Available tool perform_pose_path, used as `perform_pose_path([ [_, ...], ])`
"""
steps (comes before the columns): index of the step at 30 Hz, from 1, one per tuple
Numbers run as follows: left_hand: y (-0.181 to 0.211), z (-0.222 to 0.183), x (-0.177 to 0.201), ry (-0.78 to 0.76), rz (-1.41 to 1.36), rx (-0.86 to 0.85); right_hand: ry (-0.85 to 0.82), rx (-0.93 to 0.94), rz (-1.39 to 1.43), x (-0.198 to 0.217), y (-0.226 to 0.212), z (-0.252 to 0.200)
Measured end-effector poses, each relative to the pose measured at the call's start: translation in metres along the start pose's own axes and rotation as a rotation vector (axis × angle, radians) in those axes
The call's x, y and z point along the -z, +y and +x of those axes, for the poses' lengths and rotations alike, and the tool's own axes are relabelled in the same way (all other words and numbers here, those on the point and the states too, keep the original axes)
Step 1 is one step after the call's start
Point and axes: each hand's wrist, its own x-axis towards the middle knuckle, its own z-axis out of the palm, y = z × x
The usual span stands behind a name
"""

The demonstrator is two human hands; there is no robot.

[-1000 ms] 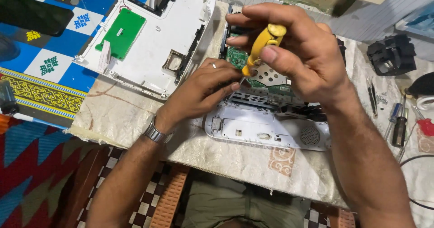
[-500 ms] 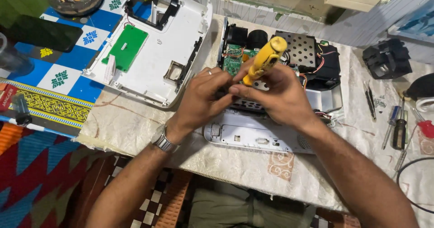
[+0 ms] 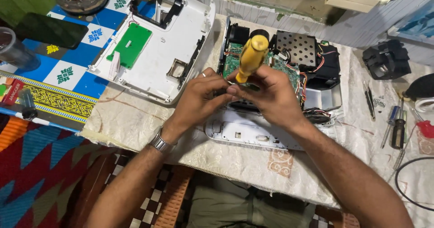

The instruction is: Disassembling an Epson projector to remove the motherboard, involving unscrewing the casing and internal components.

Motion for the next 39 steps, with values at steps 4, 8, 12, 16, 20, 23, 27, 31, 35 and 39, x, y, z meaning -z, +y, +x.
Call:
perform_pose_path([
  [4, 0.000, 0.000, -0.005, 0.073, 0.021, 0.020, -0.017, 0.029, -0.039, 0.002, 0.003, -0.001],
  [8, -0.001, -0.003, -0.006, 0.060, 0.022, 0.000, -0.007, -0.020, 0.018, 0.000, 0.004, -0.005],
  [12, -0.001, -0.003, -0.008, 0.057, 0.017, -0.006, -0.049, 0.009, -0.023, -0.002, -0.004, -0.007],
  [16, -0.019, -0.009, -0.017, 0.105, 0.068, 0.008, -0.027, 0.022, -0.082, -0.003, -0.009, -0.007],
  [20, 0.012, 0.000, -0.004, 0.103, 0.057, 0.014, 0.079, -0.084, 0.001, -0.013, -0.026, -0.013],
  [23, 0.025, 0.000, 0.002, 0.010, 0.055, 0.035, 0.091, -0.032, -0.077, -0.005, -0.031, -0.012],
  [27, 0.043, -0.002, 0.014, -0.053, 0.063, 0.052, 0.122, -0.011, -0.087, 0.008, -0.046, -0.017],
  [31, 0.041, -0.002, 0.004, -0.163, 0.208, 0.005, 0.142, -0.114, -0.143, 0.026, -0.071, -0.023],
  [35, 0.041, -0.006, 0.003, -0.120, 0.406, -0.013, 0.241, -0.146, -0.100, 0.030, -0.075, -0.032],
  [39, 0.044, -0.019, 0.003, -0.025, 0.366, 0.079, 0.089, -0.045, -0.175, 0.019, -0.044, -0.045],
])
